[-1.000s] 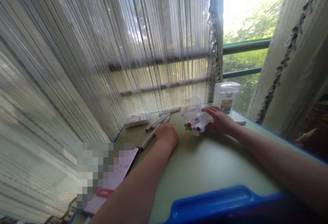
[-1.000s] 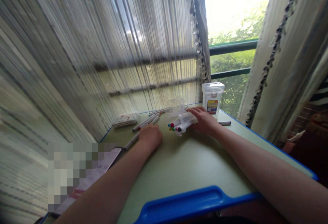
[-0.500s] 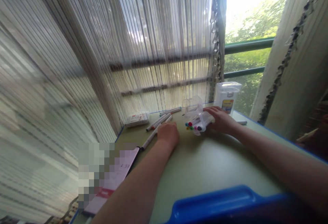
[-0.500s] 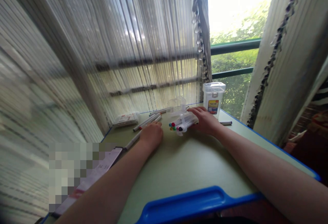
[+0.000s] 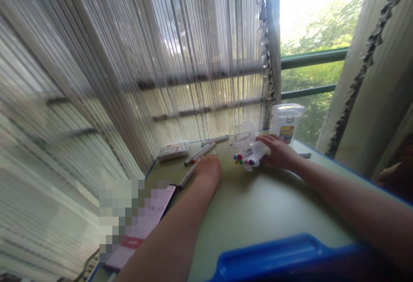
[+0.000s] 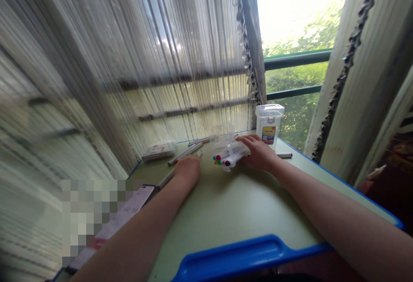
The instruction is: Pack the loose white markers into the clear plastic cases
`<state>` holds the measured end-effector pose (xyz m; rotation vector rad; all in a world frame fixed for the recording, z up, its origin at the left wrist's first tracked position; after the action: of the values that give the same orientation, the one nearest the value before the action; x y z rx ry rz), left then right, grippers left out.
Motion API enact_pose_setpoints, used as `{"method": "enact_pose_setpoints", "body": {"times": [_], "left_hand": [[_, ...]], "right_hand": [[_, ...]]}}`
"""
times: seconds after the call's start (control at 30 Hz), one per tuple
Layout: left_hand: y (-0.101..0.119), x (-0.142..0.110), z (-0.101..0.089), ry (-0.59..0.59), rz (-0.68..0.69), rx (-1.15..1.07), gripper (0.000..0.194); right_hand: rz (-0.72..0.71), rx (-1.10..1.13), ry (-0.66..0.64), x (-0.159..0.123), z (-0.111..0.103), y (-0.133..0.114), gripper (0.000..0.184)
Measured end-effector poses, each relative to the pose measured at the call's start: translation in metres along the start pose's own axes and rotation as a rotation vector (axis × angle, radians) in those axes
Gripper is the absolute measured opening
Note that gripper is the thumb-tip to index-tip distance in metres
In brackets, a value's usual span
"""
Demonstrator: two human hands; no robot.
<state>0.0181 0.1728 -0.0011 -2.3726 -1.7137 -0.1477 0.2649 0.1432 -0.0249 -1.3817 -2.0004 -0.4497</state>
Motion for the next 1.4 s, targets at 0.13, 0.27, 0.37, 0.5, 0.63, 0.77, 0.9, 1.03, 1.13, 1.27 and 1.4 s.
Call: {"method": "enact_pose_setpoints", "body": {"times": [0.13,0.27,0.37,0.5,0.63,0.77,0.9,1.03,1.13,1.27,1.4], "left_hand": [[-0.001,0.001,0.000,0.040,-0.020,-0.013,0.035],[-0.003,0.002,-0.002,0.088,-0.058,-0.092,0.038],[-0.004,0.002,-0.008,0.210,-0.069,-0.164,0.040],[0.001,-0.002,-0.017,0.437,0.072,-0.301,0.034],[0.006,-0.008,-0.021,0.612,0.192,-0.462,0.027],[0.007,-0.007,-0.020,0.654,0.244,-0.615,0.025],[0.006,0.000,-0.013,0.607,0.303,-0.771,0.026],[0.006,0.001,-0.007,0.581,0.329,-0.822,0.024],[0.009,-0.002,-0.008,0.573,0.377,-0.811,0.024],[0.013,-0.006,-0.010,0.519,0.420,-0.764,0.024],[0.016,-0.009,-0.010,0.486,0.455,-0.762,0.022]], "right_hand": [[-0.011,0.017,0.012,0.000,0.000,0.001,0.064],[-0.017,0.022,0.030,0.000,0.000,0.000,0.064],[-0.026,0.017,0.030,0.000,-0.001,-0.001,0.062],[-0.038,0.028,0.044,0.001,-0.002,-0.002,0.062],[-0.044,0.038,0.037,0.001,-0.002,-0.002,0.062],[-0.044,0.025,0.022,0.001,-0.002,-0.002,0.062],[-0.063,0.023,0.022,0.001,-0.002,-0.001,0.062],[-0.070,0.027,0.023,0.001,-0.002,-0.001,0.061],[-0.064,0.026,0.019,0.001,-0.002,-0.001,0.061],[-0.075,0.006,0.002,0.001,-0.003,-0.002,0.061],[-0.101,0.008,-0.013,0.001,-0.005,-0.003,0.063]]}}
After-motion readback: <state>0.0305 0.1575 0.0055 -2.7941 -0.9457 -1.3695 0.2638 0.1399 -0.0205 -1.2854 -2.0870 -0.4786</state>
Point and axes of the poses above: each hand's wrist, its own x-axis towards the middle knuckle, its own z-axis out of the palm, y = z × x, the point moved 3 cm from there along x, towards the middle knuckle, and after that the axes turned 2 degrees about -z, right-handed, at the moved point
